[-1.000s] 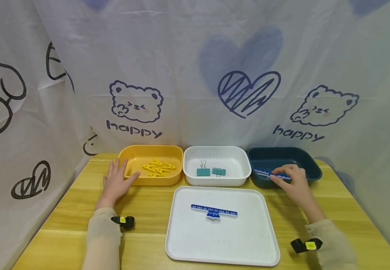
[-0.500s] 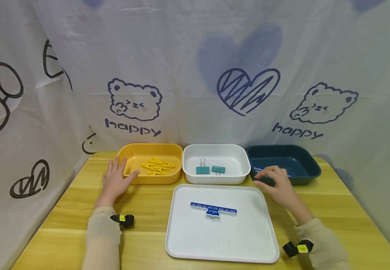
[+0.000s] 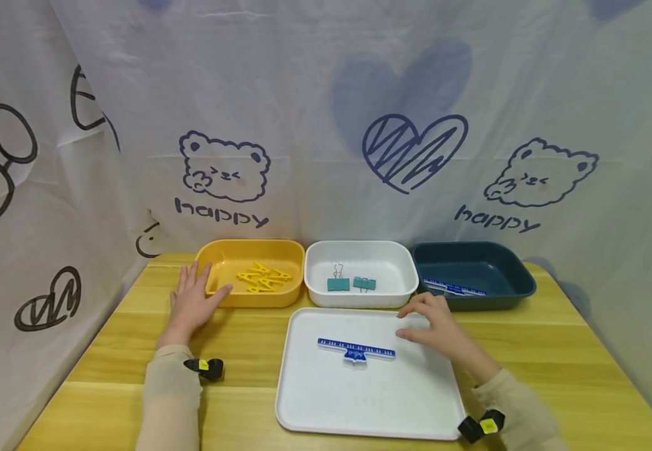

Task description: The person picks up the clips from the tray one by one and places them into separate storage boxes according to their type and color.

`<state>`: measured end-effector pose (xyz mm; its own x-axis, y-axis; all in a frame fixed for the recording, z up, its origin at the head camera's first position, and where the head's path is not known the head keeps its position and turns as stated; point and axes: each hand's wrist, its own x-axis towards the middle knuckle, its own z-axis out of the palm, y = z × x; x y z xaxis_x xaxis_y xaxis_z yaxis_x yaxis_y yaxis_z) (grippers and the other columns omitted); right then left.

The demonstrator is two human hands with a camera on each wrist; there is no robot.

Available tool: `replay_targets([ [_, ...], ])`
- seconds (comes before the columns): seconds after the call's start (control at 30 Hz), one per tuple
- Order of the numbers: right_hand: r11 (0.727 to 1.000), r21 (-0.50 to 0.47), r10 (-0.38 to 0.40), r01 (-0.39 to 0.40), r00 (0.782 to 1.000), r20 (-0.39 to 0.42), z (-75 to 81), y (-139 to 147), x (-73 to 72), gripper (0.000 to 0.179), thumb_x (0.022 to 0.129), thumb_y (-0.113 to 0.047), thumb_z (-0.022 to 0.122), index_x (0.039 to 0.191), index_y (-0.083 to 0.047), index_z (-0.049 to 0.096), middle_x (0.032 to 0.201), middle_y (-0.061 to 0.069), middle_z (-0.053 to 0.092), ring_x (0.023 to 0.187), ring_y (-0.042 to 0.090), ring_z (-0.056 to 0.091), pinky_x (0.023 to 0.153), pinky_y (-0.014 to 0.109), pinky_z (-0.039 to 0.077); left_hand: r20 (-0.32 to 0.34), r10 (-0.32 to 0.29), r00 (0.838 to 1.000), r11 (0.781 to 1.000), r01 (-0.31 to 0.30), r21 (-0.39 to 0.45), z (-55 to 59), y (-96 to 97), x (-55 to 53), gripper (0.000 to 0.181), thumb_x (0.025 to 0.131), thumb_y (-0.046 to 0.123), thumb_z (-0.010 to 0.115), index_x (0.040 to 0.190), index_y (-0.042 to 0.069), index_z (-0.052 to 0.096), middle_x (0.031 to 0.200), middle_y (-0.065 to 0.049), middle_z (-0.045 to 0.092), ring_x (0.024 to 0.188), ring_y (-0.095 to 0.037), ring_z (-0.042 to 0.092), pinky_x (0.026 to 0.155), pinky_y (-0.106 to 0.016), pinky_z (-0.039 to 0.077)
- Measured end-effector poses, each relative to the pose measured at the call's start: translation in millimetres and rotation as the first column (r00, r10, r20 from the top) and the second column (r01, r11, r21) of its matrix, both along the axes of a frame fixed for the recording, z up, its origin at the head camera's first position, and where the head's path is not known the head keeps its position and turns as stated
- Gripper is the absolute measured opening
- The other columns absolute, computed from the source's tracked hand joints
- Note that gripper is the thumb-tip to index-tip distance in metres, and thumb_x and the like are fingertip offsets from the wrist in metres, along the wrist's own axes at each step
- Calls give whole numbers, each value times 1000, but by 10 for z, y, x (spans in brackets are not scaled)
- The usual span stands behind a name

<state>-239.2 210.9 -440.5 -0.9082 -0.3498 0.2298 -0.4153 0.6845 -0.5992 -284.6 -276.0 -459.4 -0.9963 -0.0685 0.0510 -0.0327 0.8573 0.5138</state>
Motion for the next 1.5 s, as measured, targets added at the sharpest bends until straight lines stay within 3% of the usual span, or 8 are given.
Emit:
replay_targets([
  [0.2,998,12,59,-60,997,58,-97,-97,14,27,76,-27,83,97,-14,71,101,5,55,99,23,36,78,34,30,-3,1,1000,1000,-1,-4,-1,1,3,92,93,66,43,157,8,13,163,-23,-2,149,-45,-10,108,-79,2],
  [0.53,991,103,73,-85,990,123,-213,-182,34,29,71,-30,86,93,-19,70,99,2,53,100,23,39,84,34,30,1,-1,1000,1000,1,-1,11,12,10,93,93,67,43,157,8,12,163,-23,-3,149,-45,-11,108,-79,1],
  [0.93,985,165,2,-43,971,241,-249,-216,51,22,73,-25,85,87,-26,68,104,-1,54,112,26,40,94,45,35,-7,0,1000,1000,0,-1,-4,12,-3,91,93,65,44,157,7,14,163,-23,-3,149,-46,-9,108,-79,2],
  [1.5,985,166,13,-54,971,239,-213,-224,80,16,75,-17,83,80,-21,68,100,-1,53,108,24,40,92,41,36,-7,-3,1000,1000,3,1,-6,7,-2,93,93,67,42,157,8,13,163,-23,-3,149,-44,-12,107,-79,2],
])
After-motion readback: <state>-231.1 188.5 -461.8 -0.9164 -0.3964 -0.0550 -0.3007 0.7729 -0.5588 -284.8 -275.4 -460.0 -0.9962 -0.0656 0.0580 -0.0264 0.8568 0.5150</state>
